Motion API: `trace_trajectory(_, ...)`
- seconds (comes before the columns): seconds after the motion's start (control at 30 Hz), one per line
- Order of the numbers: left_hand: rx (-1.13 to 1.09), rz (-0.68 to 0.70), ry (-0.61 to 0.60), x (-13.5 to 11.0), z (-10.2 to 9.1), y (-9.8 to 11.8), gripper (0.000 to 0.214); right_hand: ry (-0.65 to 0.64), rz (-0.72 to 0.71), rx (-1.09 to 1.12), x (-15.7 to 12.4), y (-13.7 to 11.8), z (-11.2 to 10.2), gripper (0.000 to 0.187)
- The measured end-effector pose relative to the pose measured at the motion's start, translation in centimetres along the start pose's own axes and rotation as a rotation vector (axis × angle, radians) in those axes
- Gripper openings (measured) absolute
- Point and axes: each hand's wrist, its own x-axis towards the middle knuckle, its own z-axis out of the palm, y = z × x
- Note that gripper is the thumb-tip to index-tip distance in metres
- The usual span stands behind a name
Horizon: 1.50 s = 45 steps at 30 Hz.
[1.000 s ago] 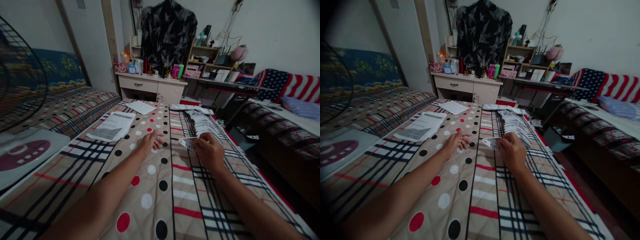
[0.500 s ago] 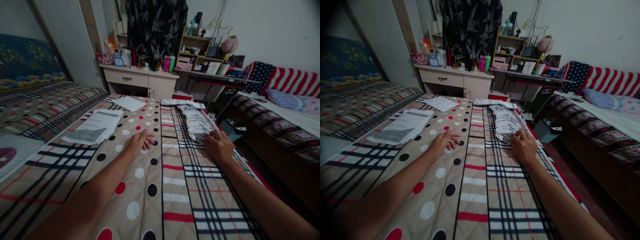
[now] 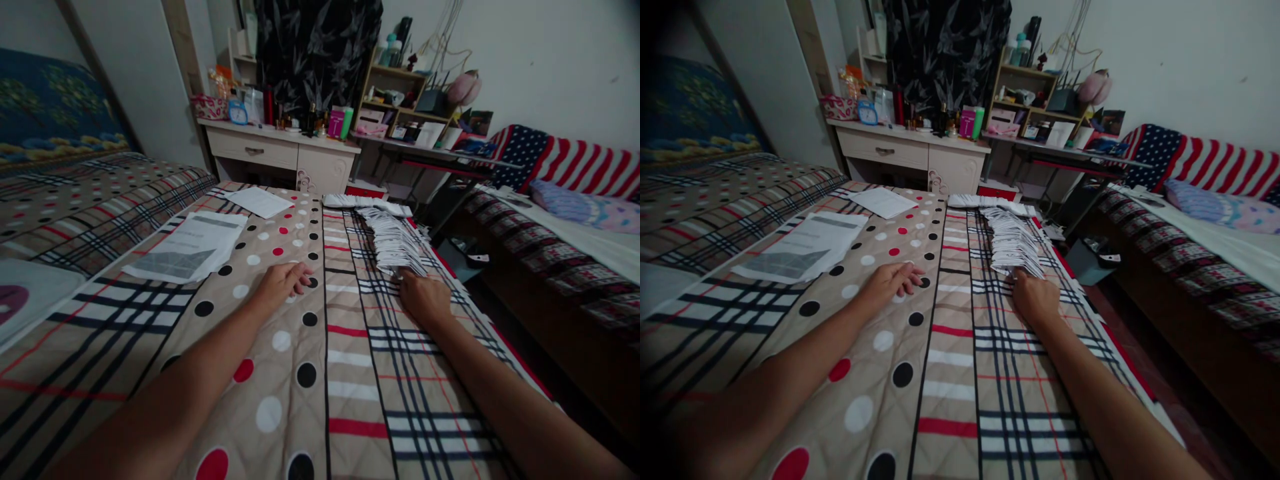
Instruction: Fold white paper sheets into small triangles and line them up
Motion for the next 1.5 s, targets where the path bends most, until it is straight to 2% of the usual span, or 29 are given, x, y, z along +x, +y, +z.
trace_trajectory(0.13, 0.017, 0.006, 0.008, -0.1, 0.1, 0.4, 0.038, 0.195, 0.024, 0.132, -1.3, -1.3, -1.0, 0.034)
trace_trajectory(0.23, 0.025, -0.040, 0.011, -0.2, 0.2, 0.8, 0.026, 0.277, -0.081, 0.394, -1.7, -4.6, -2.7, 0.034)
trace_trajectory(0.3, 0.008, -0.052, 0.015, -0.4, 0.3, 1.0, 0.022, 0.243, -0.138, 0.562, -2.0, -7.9, -4.1, 0.034)
trace_trajectory(0.4, 0.010, -0.029, -0.019, -0.5, 0.1, 1.0, 0.019, 0.076, -0.230, 0.785, -2.6, -12.9, -5.8, 0.033)
trace_trajectory(0.47, 0.064, -0.019, -0.032, -0.2, -0.8, 1.0, 0.015, -0.026, -0.252, 0.880, -2.9, -15.3, -6.1, 0.033)
trace_trajectory(0.57, 0.162, -0.016, 0.071, 0.5, -4.1, 1.4, 0.011, -0.113, -0.274, 0.936, -3.0, -16.9, -5.4, 0.030)
trace_trajectory(0.7, 0.325, -0.032, 0.291, 0.7, -11.9, 2.6, 0.016, -0.162, -0.244, 1.189, -2.8, -16.6, -4.1, 0.030)
trace_trajectory(0.73, 0.475, -0.053, 0.355, 0.5, -13.9, 2.9, 0.020, -0.174, -0.244, 1.229, -2.7, -16.4, -4.0, 0.029)
trace_trajectory(0.83, 0.841, -0.241, 0.446, -0.8, -18.3, 3.3, 0.034, -0.200, -0.259, 1.210, -2.7, -16.2, -3.9, 0.028)
trace_trajectory(0.87, 0.915, -0.312, 0.438, -1.2, -19.1, 3.3, 0.045, -0.203, -0.268, 1.190, -2.6, -16.3, -4.0, 0.028)
trace_trajectory(0.9, 0.953, -0.360, 0.379, -1.5, -19.5, 3.2, 0.055, -0.202, -0.273, 1.178, -2.6, -16.3, -4.0, 0.028)
trace_trajectory(1.0, 1.022, -0.438, 0.211, -1.8, -19.3, 3.0, 0.082, -0.205, -0.271, 1.195, -2.6, -16.4, -3.9, 0.028)
trace_trajectory(1.1, 1.104, -0.460, 0.131, -1.4, -18.5, 2.7, 0.090, -0.211, -0.273, 1.219, -2.6, -16.4, -3.9, 0.027)
trace_trajectory(1.27, 1.132, -0.480, 0.074, -1.3, -18.4, 2.7, 0.085, -0.217, -0.276, 1.224, -2.6, -16.3, -4.0, 0.026)
trace_trajectory(1.5, 1.127, -0.481, 0.088, -1.6, -18.4, 3.2, 0.071, -0.214, -0.277, 1.212, -2.6, -16.4, -3.9, 0.027)
